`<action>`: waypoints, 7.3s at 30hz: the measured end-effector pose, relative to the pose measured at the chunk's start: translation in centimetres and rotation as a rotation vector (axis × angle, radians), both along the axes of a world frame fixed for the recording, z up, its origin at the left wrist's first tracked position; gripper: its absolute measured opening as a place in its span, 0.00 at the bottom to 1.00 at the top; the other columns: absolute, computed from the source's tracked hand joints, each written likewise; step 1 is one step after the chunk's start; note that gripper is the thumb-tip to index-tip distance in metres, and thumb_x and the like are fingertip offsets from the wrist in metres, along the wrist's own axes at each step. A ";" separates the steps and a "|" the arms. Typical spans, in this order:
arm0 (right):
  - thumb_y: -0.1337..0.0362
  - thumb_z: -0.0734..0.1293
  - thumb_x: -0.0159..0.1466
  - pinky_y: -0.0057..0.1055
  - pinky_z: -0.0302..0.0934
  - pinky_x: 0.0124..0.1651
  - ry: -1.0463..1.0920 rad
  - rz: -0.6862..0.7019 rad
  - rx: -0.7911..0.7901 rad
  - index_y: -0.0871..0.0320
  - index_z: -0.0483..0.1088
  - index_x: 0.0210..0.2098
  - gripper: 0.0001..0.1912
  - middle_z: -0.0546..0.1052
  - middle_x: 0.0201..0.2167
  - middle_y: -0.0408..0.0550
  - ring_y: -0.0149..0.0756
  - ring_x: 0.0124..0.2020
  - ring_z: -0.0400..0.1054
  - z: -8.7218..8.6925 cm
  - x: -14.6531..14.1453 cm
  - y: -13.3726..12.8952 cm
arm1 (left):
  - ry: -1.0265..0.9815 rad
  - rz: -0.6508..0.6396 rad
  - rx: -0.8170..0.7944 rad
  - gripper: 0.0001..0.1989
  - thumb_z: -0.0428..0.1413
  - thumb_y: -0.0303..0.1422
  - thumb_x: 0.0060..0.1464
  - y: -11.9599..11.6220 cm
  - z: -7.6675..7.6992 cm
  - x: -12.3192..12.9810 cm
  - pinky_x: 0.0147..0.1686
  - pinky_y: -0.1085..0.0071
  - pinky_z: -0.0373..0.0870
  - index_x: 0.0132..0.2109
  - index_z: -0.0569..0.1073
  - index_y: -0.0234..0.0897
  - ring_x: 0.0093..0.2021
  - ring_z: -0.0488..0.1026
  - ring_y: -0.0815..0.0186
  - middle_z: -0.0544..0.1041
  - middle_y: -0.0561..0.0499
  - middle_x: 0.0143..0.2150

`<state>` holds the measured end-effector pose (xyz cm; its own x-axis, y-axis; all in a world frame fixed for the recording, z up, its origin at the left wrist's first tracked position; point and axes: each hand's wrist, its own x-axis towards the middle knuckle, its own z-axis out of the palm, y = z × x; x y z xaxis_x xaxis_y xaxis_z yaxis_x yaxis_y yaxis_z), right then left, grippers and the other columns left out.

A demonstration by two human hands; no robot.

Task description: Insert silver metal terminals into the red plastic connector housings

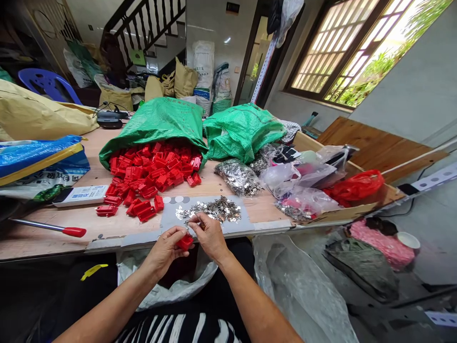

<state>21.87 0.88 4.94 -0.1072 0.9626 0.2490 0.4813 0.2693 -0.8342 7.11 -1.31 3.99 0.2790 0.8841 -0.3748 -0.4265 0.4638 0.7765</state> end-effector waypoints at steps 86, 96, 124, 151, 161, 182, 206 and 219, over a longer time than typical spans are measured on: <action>0.72 0.60 0.64 0.29 0.62 0.38 -0.261 0.254 0.090 0.57 0.68 0.36 0.06 0.72 0.33 0.47 0.34 0.34 0.67 1.8 -0.9 -4.8 | 1.112 0.250 1.213 0.12 0.56 0.32 0.57 -3.7 -0.4 -3.4 0.37 0.72 0.73 0.49 0.70 0.39 0.36 0.76 0.65 0.77 0.49 0.37; 0.71 0.61 0.65 0.31 0.64 0.40 -0.246 0.232 0.113 0.58 0.70 0.38 0.07 0.73 0.34 0.48 0.35 0.36 0.68 1.7 -1.2 -4.8 | 1.066 0.285 1.196 0.13 0.57 0.30 0.56 -3.8 -0.7 -3.7 0.39 0.71 0.73 0.49 0.71 0.40 0.38 0.76 0.65 0.78 0.49 0.38; 0.67 0.63 0.66 0.28 0.63 0.40 -0.045 0.175 -0.029 0.56 0.73 0.43 0.08 0.74 0.34 0.46 0.32 0.34 0.68 2.4 -0.4 -4.9 | 0.982 0.308 1.007 0.13 0.60 0.33 0.53 -3.9 -0.7 -3.7 0.38 0.70 0.73 0.47 0.72 0.40 0.38 0.76 0.64 0.78 0.50 0.38; 0.67 0.62 0.64 0.25 0.57 0.33 -0.077 0.199 -0.053 0.58 0.69 0.35 0.04 0.71 0.29 0.43 0.29 0.28 0.62 1.6 -0.4 -4.7 | 0.417 0.085 0.495 0.10 0.59 0.34 0.51 -3.6 0.4 -3.5 0.40 0.63 0.75 0.42 0.71 0.39 0.39 0.73 0.63 0.74 0.49 0.39; 0.67 0.62 0.64 0.25 0.56 0.33 -0.051 0.213 -0.053 0.58 0.69 0.34 0.04 0.70 0.28 0.42 0.28 0.28 0.61 2.1 -0.3 -4.9 | 0.031 -0.033 0.113 0.10 0.60 0.37 0.51 -3.6 0.6 -2.8 0.29 0.72 0.74 0.36 0.72 0.34 0.30 0.69 0.71 0.71 0.52 0.31; 0.57 0.62 0.66 0.23 0.53 0.28 0.128 0.208 -0.274 0.58 0.67 0.35 0.10 0.65 0.24 0.39 0.26 0.25 0.56 1.6 -0.4 -5.2 | 0.166 0.043 0.271 0.09 0.61 0.37 0.50 -3.6 -0.4 -2.9 0.36 0.69 0.77 0.32 0.76 0.34 0.38 0.69 0.67 0.64 0.50 0.44; 0.63 0.61 0.61 0.24 0.55 0.27 -0.091 -0.038 -0.187 0.58 0.66 0.26 0.08 0.69 0.22 0.40 0.28 0.22 0.61 1.9 -1.3 -5.1 | 0.967 0.268 0.982 0.18 0.57 0.28 0.54 -3.8 -1.8 -3.5 0.46 0.63 0.72 0.51 0.65 0.41 0.45 0.75 0.60 0.75 0.46 0.45; 0.66 0.62 0.60 0.24 0.54 0.27 -0.243 -0.058 -0.143 0.57 0.65 0.26 0.06 0.71 0.22 0.41 0.29 0.22 0.63 2.0 -2.5 -5.8 | 1.135 0.350 1.270 0.16 0.55 0.25 0.56 -4.2 -1.6 -3.7 0.41 0.69 0.73 0.51 0.64 0.41 0.40 0.77 0.63 0.77 0.48 0.40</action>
